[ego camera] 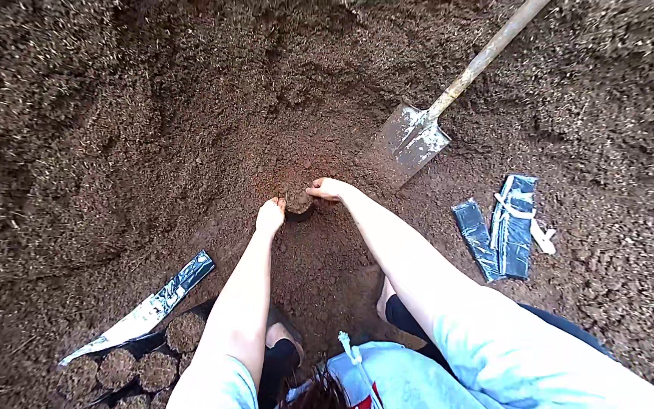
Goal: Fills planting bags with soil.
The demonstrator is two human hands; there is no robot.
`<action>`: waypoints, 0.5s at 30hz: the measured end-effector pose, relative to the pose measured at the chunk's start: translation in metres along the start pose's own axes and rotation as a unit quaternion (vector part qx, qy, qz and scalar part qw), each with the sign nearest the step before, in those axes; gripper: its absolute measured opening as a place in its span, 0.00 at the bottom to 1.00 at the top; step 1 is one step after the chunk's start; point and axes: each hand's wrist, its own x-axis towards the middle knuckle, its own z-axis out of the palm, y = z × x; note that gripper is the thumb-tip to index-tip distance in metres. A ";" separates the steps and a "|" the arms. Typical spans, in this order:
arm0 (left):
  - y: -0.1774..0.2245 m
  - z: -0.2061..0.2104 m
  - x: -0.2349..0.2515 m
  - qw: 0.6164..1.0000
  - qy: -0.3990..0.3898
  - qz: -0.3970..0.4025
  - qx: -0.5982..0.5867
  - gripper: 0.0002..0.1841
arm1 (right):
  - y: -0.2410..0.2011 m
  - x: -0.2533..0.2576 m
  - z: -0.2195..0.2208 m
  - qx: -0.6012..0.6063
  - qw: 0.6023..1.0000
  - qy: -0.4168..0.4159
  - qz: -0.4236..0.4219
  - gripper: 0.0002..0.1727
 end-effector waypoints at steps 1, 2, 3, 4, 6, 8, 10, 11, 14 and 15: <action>-0.002 0.000 0.000 1.000 0.012 -0.008 -0.012 0.26 | -0.004 -0.006 -0.003 0.043 0.999 -0.013 0.025 0.36; -0.005 0.000 0.001 0.999 0.020 -0.017 -0.018 0.26 | -0.007 -0.011 -0.002 0.074 0.996 -0.012 0.042 0.40; -0.007 0.000 0.001 0.999 0.021 -0.027 -0.022 0.27 | -0.008 -0.013 -0.002 0.086 0.995 -0.007 0.054 0.42; -0.008 0.001 0.001 0.999 0.011 -0.036 -0.023 0.28 | -0.008 -0.013 -0.001 0.080 0.995 -0.002 0.067 0.44; -0.011 0.005 0.000 0.998 -0.012 -0.043 -0.034 0.30 | -0.002 -0.006 0.005 0.052 0.995 0.014 0.081 0.45; -0.011 0.008 0.002 0.999 -0.007 -0.029 -0.039 0.29 | 0.000 0.005 0.011 -0.021 0.998 0.038 0.049 0.37; -0.007 0.005 0.005 1.000 -0.002 -0.015 -0.014 0.28 | -0.021 -0.004 0.006 -0.170 0.984 0.049 0.029 0.28; -0.005 0.003 0.003 1.000 0.003 -0.010 -0.004 0.27 | -0.035 -0.015 0.003 -0.231 0.971 0.054 0.025 0.26; 0.013 -0.018 -0.013 1.000 0.019 -0.009 0.010 0.27 | -0.056 -0.037 -0.008 -0.292 0.950 0.108 -0.007 0.24; 0.021 -0.028 -0.022 1.000 0.028 -0.004 0.007 0.27 | -0.060 -0.043 -0.014 -0.288 0.949 0.129 -0.020 0.24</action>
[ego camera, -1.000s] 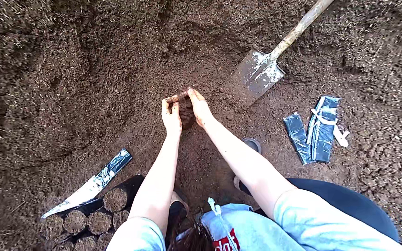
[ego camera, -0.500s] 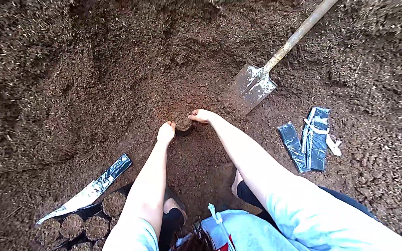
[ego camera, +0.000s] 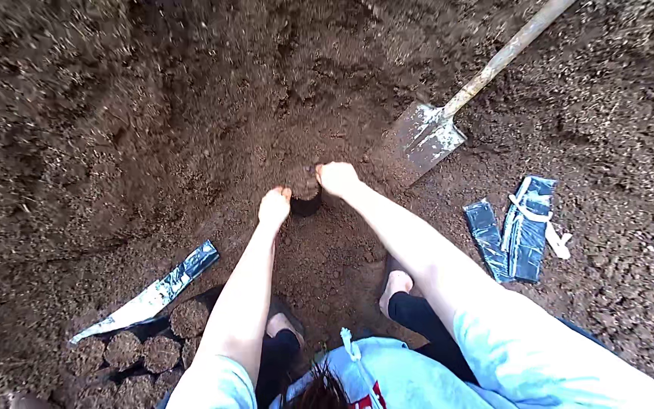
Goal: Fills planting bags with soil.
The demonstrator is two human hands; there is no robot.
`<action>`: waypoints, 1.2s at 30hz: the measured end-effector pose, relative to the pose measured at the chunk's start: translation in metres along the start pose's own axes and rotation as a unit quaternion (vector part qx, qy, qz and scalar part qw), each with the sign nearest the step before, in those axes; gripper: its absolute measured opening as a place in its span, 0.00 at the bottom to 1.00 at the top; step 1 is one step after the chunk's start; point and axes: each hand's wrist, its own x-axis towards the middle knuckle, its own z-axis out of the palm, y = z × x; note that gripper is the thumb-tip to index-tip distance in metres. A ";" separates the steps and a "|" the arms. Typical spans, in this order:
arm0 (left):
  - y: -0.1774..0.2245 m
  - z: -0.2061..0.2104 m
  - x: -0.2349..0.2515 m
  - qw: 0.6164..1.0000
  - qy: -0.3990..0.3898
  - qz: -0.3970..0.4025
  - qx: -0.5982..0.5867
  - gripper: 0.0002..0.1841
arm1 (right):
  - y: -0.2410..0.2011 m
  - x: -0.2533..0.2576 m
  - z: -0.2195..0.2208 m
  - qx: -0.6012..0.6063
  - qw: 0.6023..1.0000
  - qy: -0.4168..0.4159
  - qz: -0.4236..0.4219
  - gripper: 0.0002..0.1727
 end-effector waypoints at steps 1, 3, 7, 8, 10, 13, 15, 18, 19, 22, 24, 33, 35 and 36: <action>0.005 -0.007 -0.009 1.000 0.015 0.004 -0.021 0.27 | 0.000 -0.006 -0.007 0.010 1.000 0.015 -0.002 0.24; 0.009 -0.012 -0.018 0.994 0.059 0.011 -0.088 0.25 | -0.003 -0.015 -0.019 0.033 0.999 0.038 0.004 0.23; -0.009 0.006 0.013 0.998 0.022 0.008 -0.056 0.25 | 0.002 0.004 0.018 0.081 0.996 0.037 0.024 0.23; -0.014 0.009 0.017 1.000 -0.012 0.011 0.012 0.25 | 0.005 0.007 0.029 0.076 0.997 0.006 0.025 0.24; -0.006 0.002 0.018 0.998 -0.021 -0.006 0.053 0.26 | 0.007 0.012 0.025 0.067 0.997 -0.014 0.021 0.25; 0.001 0.005 0.002 1.000 0.018 -0.018 -0.016 0.25 | 0.008 -0.003 0.023 0.099 0.994 0.040 0.030 0.25; -0.003 0.013 0.004 0.999 0.018 -0.036 -0.022 0.24 | 0.009 -0.004 0.034 0.114 0.992 0.048 0.039 0.26; -0.010 0.019 0.012 0.998 -0.014 -0.052 0.018 0.26 | 0.018 0.000 0.043 0.105 0.993 0.018 0.042 0.25; -0.011 0.020 0.013 0.998 -0.011 -0.055 0.014 0.26 | 0.018 -0.001 0.039 0.101 0.994 0.031 0.036 0.25; -0.016 0.028 0.009 0.997 0.005 -0.070 -0.029 0.28 | 0.014 -0.014 0.034 0.107 0.988 0.101 -0.036 0.27; -0.015 0.032 0.008 0.995 0.043 -0.079 -0.050 0.30 | 0.007 -0.016 0.036 0.080 0.989 0.072 -0.099 0.27; -0.008 0.009 0.013 0.986 0.078 0.022 -0.143 0.17 | 0.014 -0.011 0.034 0.459 0.885 -0.069 -0.040 0.30; -0.013 0.003 0.004 0.980 0.093 0.017 -0.176 0.17 | 0.019 -0.020 0.028 0.621 0.778 -0.091 -0.007 0.21; -0.017 0.003 0.000 0.976 0.101 0.014 -0.191 0.17 | 0.021 -0.022 0.027 0.656 0.750 -0.087 -0.005 0.19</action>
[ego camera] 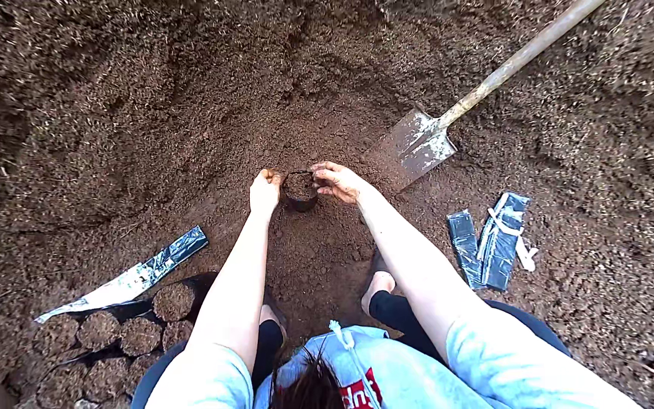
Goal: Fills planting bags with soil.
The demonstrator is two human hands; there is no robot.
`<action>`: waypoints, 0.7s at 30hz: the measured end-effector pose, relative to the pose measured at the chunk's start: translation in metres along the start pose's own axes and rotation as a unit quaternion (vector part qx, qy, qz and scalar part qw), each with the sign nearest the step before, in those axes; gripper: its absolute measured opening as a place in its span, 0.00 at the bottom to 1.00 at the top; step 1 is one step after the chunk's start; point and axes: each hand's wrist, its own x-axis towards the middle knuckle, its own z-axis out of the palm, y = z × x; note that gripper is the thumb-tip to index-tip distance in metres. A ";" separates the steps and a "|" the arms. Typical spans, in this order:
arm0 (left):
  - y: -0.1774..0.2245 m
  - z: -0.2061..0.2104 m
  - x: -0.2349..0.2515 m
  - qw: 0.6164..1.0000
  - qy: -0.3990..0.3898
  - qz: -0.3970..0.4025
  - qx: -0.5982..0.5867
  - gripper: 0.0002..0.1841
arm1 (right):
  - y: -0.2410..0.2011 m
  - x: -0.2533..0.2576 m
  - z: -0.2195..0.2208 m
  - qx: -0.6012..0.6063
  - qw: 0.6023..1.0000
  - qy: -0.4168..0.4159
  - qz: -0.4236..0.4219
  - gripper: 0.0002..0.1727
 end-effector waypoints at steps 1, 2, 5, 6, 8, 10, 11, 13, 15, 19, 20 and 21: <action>-0.005 -0.002 -0.004 1.000 0.008 -0.007 -0.009 0.17 | -0.001 0.000 0.000 0.000 1.000 0.008 -0.014 0.18; -0.011 -0.004 -0.008 1.000 0.013 -0.018 -0.012 0.17 | -0.001 0.001 0.002 -0.048 0.998 0.023 -0.030 0.19; -0.047 0.004 -0.028 0.996 0.018 -0.084 -0.015 0.17 | -0.006 0.003 0.012 -0.287 0.955 0.062 -0.034 0.27; -0.060 0.008 -0.036 0.994 0.013 -0.109 -0.014 0.18 | -0.007 0.006 0.018 -0.346 0.936 0.062 -0.037 0.29; -0.087 0.014 -0.052 0.989 0.000 -0.148 -0.005 0.18 | -0.006 0.011 0.028 -0.451 0.890 0.049 -0.048 0.32; -0.111 0.018 -0.065 0.984 -0.012 -0.175 0.009 0.19 | -0.005 0.016 0.035 -0.532 0.844 0.030 -0.058 0.31; -0.121 0.018 -0.071 0.982 -0.019 -0.188 0.020 0.20 | -0.004 0.017 0.036 -0.557 0.829 0.023 -0.050 0.31; -0.134 0.017 -0.081 0.975 -0.034 -0.212 0.048 0.21 | -0.005 0.020 0.037 -0.582 0.813 0.007 -0.027 0.32; -0.140 0.017 -0.090 0.969 -0.040 -0.236 0.063 0.22 | -0.009 0.023 0.036 -0.591 0.806 -0.010 -0.009 0.33; -0.141 0.024 -0.100 0.958 -0.054 -0.273 0.065 0.21 | -0.027 0.015 0.043 -0.616 0.787 -0.027 0.033 0.32; -0.143 0.026 -0.100 0.956 -0.057 -0.279 0.065 0.21 | -0.032 0.013 0.044 -0.630 0.776 -0.025 0.030 0.30; -0.145 0.029 -0.098 0.955 -0.059 -0.282 0.065 0.21 | -0.035 0.013 0.044 -0.642 0.766 -0.022 0.019 0.28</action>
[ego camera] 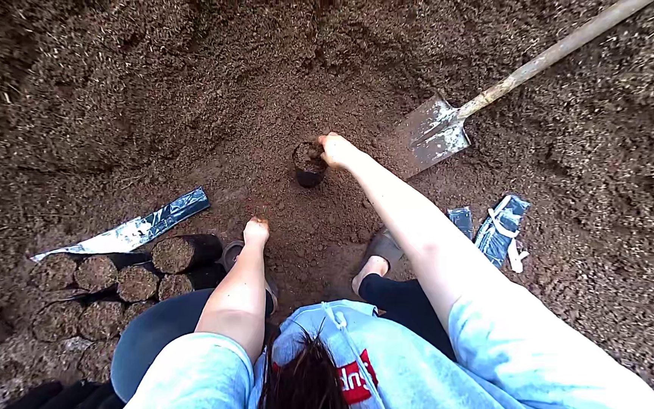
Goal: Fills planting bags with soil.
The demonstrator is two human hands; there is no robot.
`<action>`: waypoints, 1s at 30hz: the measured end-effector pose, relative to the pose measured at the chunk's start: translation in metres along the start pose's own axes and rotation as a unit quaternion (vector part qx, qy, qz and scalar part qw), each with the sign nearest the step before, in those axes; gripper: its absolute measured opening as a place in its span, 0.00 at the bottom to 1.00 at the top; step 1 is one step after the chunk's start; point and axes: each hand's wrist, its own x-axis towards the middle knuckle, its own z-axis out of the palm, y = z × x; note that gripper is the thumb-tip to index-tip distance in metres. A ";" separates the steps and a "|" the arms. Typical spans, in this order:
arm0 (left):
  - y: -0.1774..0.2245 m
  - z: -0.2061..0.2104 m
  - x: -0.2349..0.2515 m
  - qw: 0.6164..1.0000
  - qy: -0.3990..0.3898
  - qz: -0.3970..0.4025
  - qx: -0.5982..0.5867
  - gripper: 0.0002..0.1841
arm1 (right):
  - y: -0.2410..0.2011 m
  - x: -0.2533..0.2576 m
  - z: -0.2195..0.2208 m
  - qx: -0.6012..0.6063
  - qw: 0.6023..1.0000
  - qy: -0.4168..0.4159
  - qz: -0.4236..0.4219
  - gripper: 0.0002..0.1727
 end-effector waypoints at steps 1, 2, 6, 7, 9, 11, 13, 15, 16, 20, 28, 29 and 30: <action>-0.001 0.002 0.002 1.000 -0.001 -0.003 0.001 0.21 | 0.001 0.000 -0.002 -0.010 1.000 0.008 -0.007 0.25; -0.001 0.002 0.004 1.000 -0.002 -0.006 0.004 0.20 | 0.001 0.001 -0.002 -0.015 1.000 0.018 -0.008 0.22; 0.000 0.002 0.010 0.999 0.031 -0.025 0.009 0.20 | -0.001 0.007 0.003 -0.016 0.999 0.030 -0.007 0.20; -0.001 0.002 0.015 0.998 0.052 -0.030 0.007 0.20 | -0.001 0.008 0.004 -0.002 1.000 0.024 -0.015 0.25; -0.004 0.003 0.031 0.994 0.105 -0.040 -0.014 0.19 | -0.003 0.005 0.000 0.028 0.999 0.024 -0.032 0.38; -0.009 0.003 0.049 0.987 0.147 -0.041 -0.047 0.21 | 0.007 -0.004 0.002 0.091 0.989 0.108 -0.054 0.34; -0.014 0.003 0.067 0.982 0.170 -0.037 -0.069 0.27 | 0.024 -0.017 0.029 0.229 0.944 0.233 -0.037 0.24; -0.021 0.007 0.083 0.982 0.169 -0.036 -0.075 0.35 | 0.038 -0.028 0.084 0.361 0.902 0.223 0.083 0.27; -0.022 0.012 0.088 0.983 0.159 -0.041 -0.076 0.36 | 0.043 -0.029 0.122 0.418 0.881 0.158 0.153 0.27; -0.013 0.044 0.081 0.982 0.166 -0.078 -0.040 0.36 | 0.033 -0.021 0.258 0.577 0.749 -0.007 0.324 0.28; 0.023 0.098 0.019 0.967 -0.023 0.100 -0.232 0.21 | -0.019 -0.010 0.261 0.749 0.580 0.002 0.320 0.30; 0.032 0.098 0.014 0.960 -0.050 0.118 -0.247 0.21 | -0.011 -0.014 0.252 0.791 0.522 0.000 0.318 0.31; 0.043 0.094 0.007 0.962 -0.059 0.137 -0.231 0.22 | 0.000 -0.019 0.245 0.825 0.475 -0.006 0.304 0.34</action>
